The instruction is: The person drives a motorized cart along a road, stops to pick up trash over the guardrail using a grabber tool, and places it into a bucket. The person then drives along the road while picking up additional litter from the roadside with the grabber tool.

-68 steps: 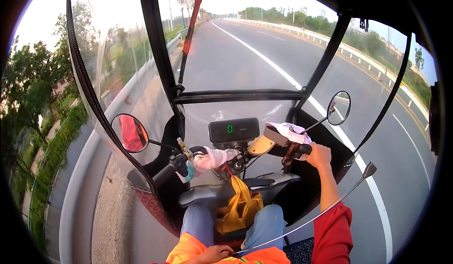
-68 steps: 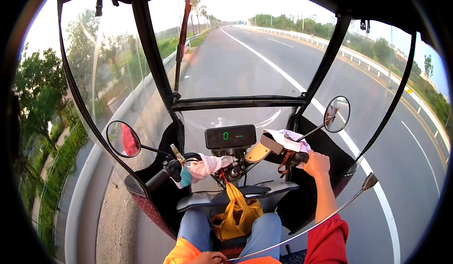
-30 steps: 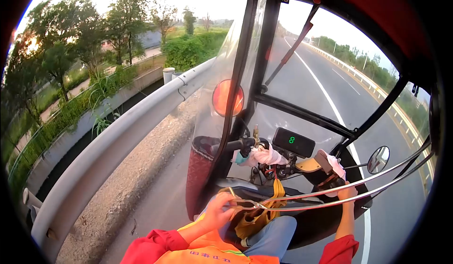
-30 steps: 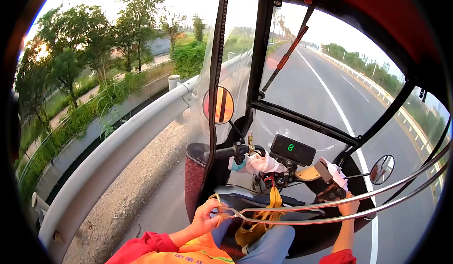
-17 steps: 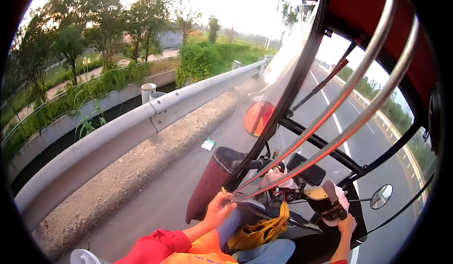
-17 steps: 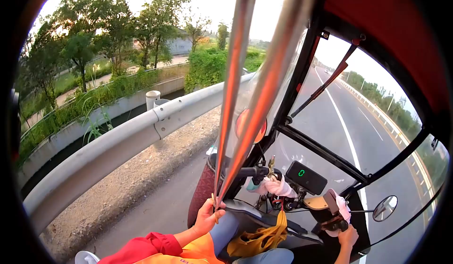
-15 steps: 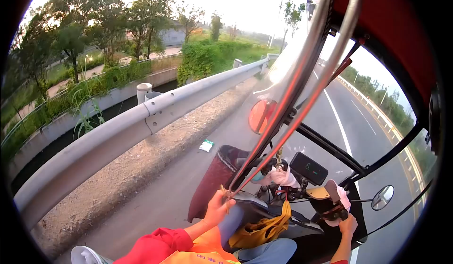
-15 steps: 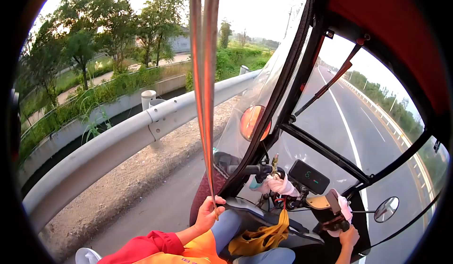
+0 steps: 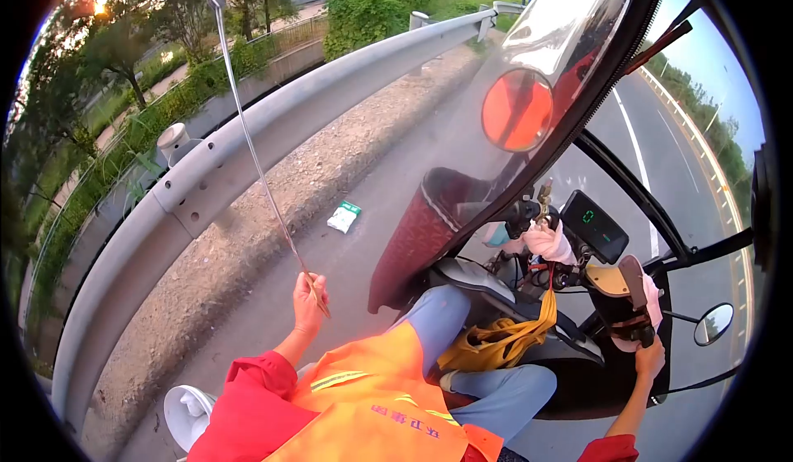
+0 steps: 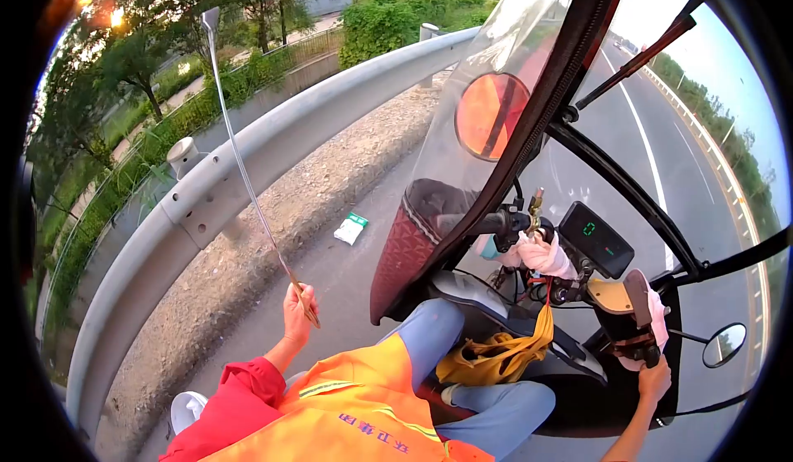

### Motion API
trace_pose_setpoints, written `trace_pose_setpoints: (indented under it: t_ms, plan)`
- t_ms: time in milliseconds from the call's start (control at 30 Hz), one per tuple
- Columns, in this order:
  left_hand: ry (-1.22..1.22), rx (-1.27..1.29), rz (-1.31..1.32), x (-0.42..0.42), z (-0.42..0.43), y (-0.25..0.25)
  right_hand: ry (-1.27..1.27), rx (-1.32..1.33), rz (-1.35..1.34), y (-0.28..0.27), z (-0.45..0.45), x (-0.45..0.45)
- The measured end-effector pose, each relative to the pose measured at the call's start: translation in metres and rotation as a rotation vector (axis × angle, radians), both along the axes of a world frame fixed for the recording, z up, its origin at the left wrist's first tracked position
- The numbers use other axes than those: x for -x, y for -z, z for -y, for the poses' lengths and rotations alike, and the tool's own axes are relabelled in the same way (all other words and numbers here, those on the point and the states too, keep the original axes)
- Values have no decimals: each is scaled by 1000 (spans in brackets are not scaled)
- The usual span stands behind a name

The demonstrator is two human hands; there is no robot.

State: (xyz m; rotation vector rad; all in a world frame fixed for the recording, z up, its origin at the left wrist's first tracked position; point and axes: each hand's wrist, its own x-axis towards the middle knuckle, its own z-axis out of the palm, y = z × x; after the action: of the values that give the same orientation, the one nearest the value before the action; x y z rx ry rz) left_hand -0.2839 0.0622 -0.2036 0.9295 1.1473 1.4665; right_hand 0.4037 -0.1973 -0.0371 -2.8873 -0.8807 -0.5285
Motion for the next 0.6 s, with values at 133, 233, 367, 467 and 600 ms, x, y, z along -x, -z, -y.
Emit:
trace_pose_setpoints:
  t_ms: [133,233,367,467,600]
  plan:
    - [-206,139,-448,65,-15,67,-19,7,-35,14,-9,-5]
    - [-76,632,-746,88,-22,88,-33,4,-5,30,-15,-16]
    - [28,892,-729,120,-37,169,-3,64,-42,39,-25,-16]
    - [211,980,-1099,128,-58,173,-24,64,-56,53,-34,-22]
    - [266,1024,-1148,164,-72,211,-44,60,-68,67,-28,-40]
